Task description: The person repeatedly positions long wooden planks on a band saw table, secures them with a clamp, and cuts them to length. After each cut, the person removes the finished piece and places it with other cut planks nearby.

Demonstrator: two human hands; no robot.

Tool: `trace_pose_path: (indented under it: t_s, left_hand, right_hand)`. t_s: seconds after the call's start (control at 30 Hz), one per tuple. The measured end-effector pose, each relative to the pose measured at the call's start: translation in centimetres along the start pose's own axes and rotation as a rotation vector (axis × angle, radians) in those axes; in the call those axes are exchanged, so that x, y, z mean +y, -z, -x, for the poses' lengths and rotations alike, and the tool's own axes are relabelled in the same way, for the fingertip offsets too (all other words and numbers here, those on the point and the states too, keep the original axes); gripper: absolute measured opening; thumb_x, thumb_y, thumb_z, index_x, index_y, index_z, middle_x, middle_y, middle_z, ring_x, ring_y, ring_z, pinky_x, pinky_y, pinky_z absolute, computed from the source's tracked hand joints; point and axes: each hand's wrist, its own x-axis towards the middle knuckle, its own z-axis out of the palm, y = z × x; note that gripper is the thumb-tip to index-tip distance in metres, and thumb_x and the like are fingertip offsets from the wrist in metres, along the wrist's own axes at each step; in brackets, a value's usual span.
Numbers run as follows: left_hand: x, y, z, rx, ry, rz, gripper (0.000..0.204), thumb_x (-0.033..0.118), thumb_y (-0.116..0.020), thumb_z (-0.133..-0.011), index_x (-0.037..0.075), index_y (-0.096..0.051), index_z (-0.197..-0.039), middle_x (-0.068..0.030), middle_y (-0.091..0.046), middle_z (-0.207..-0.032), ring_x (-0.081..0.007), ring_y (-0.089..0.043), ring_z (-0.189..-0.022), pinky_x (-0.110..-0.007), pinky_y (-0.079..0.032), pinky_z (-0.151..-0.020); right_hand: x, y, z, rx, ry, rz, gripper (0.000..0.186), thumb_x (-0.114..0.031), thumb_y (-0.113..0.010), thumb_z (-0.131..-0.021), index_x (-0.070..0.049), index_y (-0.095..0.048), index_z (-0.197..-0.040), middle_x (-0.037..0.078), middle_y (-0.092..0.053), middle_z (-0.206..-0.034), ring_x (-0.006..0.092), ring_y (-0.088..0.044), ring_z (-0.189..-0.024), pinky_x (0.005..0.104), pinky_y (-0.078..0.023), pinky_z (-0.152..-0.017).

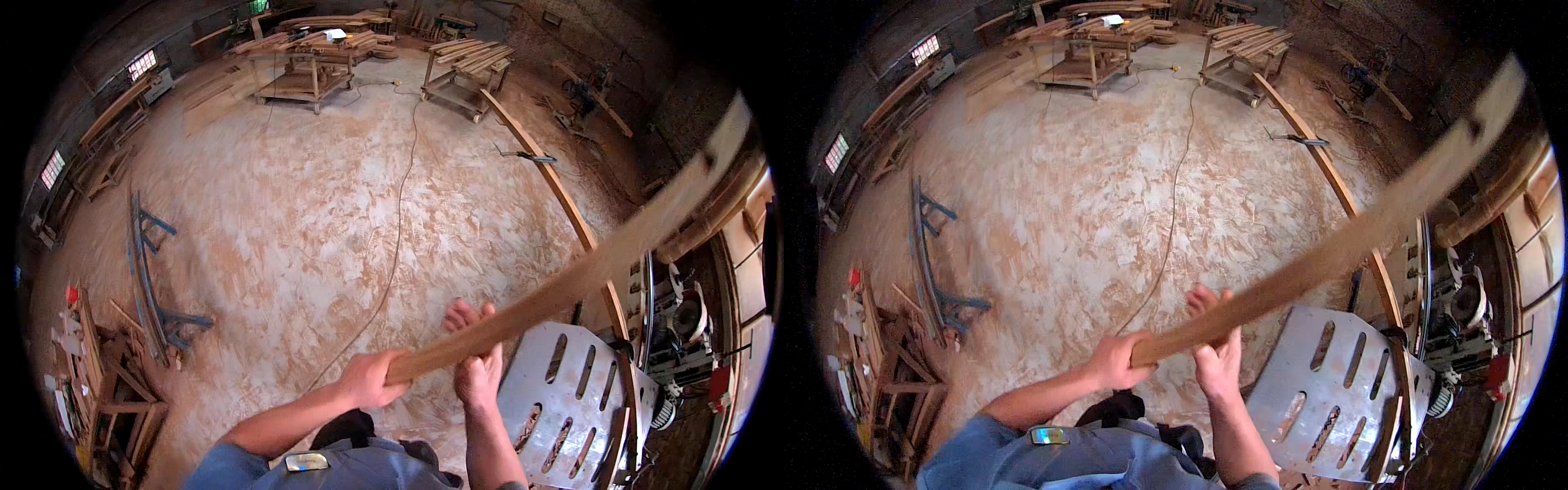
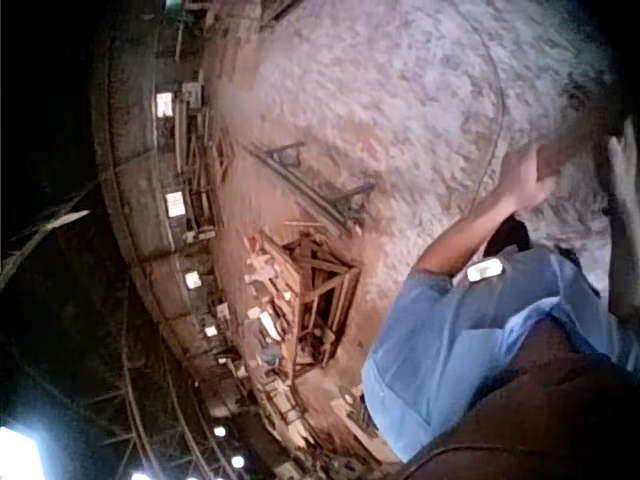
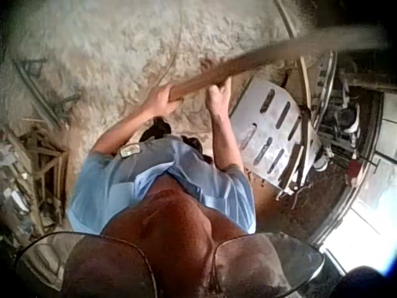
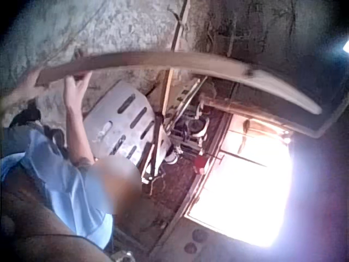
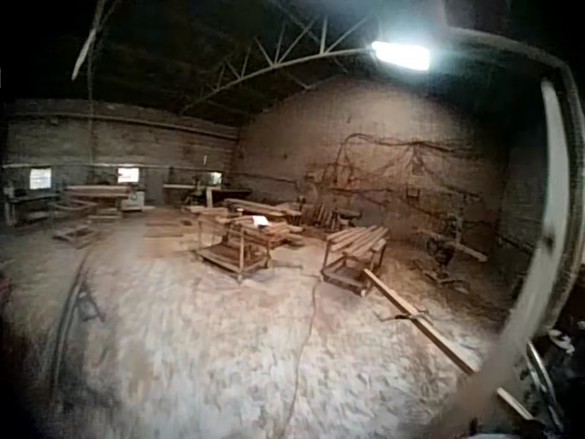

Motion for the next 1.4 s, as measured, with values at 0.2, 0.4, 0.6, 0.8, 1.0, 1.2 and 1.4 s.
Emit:
trace_pose_path:
  t_s: [0.2, 0.4, 0.6, 0.8, 1.0, 1.2, 1.4]
  left_hand:
    - [-10.6, 6.9, 0.5, -0.052, 0.093, -0.178, 0.050, 0.035, -0.070, -0.075, 0.004, -0.060, -0.113, -0.0170, -0.067, -0.093, -0.0314, -0.067, -0.085, -0.042, -0.053, -0.073]
    - [-22.6, 12.0, -5.7, 0.077, -0.023, -0.292, 0.064, 0.033, -0.077, -0.068, -0.001, -0.054, -0.117, -0.0217, -0.061, -0.106, -0.0384, -0.060, -0.098, -0.046, -0.048, -0.085]
    - [-34.4, 20.7, -10.1, 0.136, 0.405, -0.430, 0.078, 0.029, -0.076, -0.071, -0.006, -0.040, -0.131, -0.0252, -0.055, -0.114, -0.0426, -0.052, -0.106, -0.049, -0.040, -0.094]
    - [-40.8, 27.7, -16.9, 0.106, 0.503, -0.379, 0.078, 0.027, -0.075, -0.073, -0.008, -0.037, -0.132, -0.0245, -0.055, -0.107, -0.0408, -0.054, -0.099, -0.048, -0.043, -0.087]
    - [-49.8, 30.9, -26.8, -0.059, 0.969, -0.182, 0.071, 0.033, -0.082, -0.066, -0.002, -0.051, -0.120, -0.0224, -0.062, -0.100, -0.0364, -0.061, -0.094, -0.044, -0.049, -0.082]
    - [-56.0, 37.9, -45.0, -0.094, 0.933, -0.078, 0.058, 0.037, -0.081, -0.065, -0.001, -0.059, -0.104, -0.0210, -0.063, -0.090, -0.0371, -0.061, -0.086, -0.044, -0.049, -0.077]
    - [-59.3, 48.6, -67.4, 0.010, 0.689, -0.082, 0.050, 0.043, -0.081, -0.061, 0.001, -0.064, -0.082, -0.0200, -0.065, -0.078, -0.0361, -0.064, -0.077, -0.043, -0.051, -0.072]
  right_hand:
    - [9.3, -6.5, -4.7, 0.226, -0.344, -0.466, 0.035, -0.018, -0.061, -0.088, -0.006, -0.044, -0.116, 0.014, -0.058, -0.093, 0.0287, -0.058, -0.092, 0.0533, -0.046, -0.090]
    - [17.4, -7.3, -15.4, 0.172, -0.354, -0.440, 0.032, -0.017, -0.061, -0.088, -0.005, -0.045, -0.114, 0.013, -0.056, -0.091, 0.0291, -0.058, -0.092, 0.0537, -0.046, -0.091]
    - [22.9, -6.7, -35.8, 0.138, -0.345, -0.433, 0.031, -0.021, -0.059, -0.091, -0.006, -0.045, -0.114, 0.014, -0.057, -0.091, 0.0307, -0.058, -0.091, 0.0532, -0.046, -0.088]
    - [27.7, -8.6, -52.6, 0.142, -0.550, -0.494, 0.035, -0.020, -0.061, -0.089, -0.003, -0.044, -0.115, 0.015, -0.058, -0.096, 0.0319, -0.060, -0.091, 0.0491, -0.048, -0.086]
    - [36.0, -9.0, -69.4, 0.010, -0.670, -0.176, 0.039, -0.030, -0.060, -0.092, -0.002, -0.047, -0.116, 0.013, -0.062, -0.095, 0.0237, -0.059, -0.093, 0.0382, -0.046, -0.084]
    - [40.7, -12.2, -89.5, 0.032, -0.718, 0.019, 0.045, -0.038, -0.061, -0.092, -0.002, -0.050, -0.117, 0.012, -0.063, -0.096, 0.0194, -0.059, -0.092, 0.0329, -0.045, -0.081]
    - [41.7, -13.5, -111.2, -0.101, -0.359, 0.012, 0.061, -0.047, -0.049, -0.096, 0.003, -0.042, -0.130, 0.014, -0.059, -0.116, 0.0230, -0.056, -0.106, 0.0387, -0.044, -0.095]
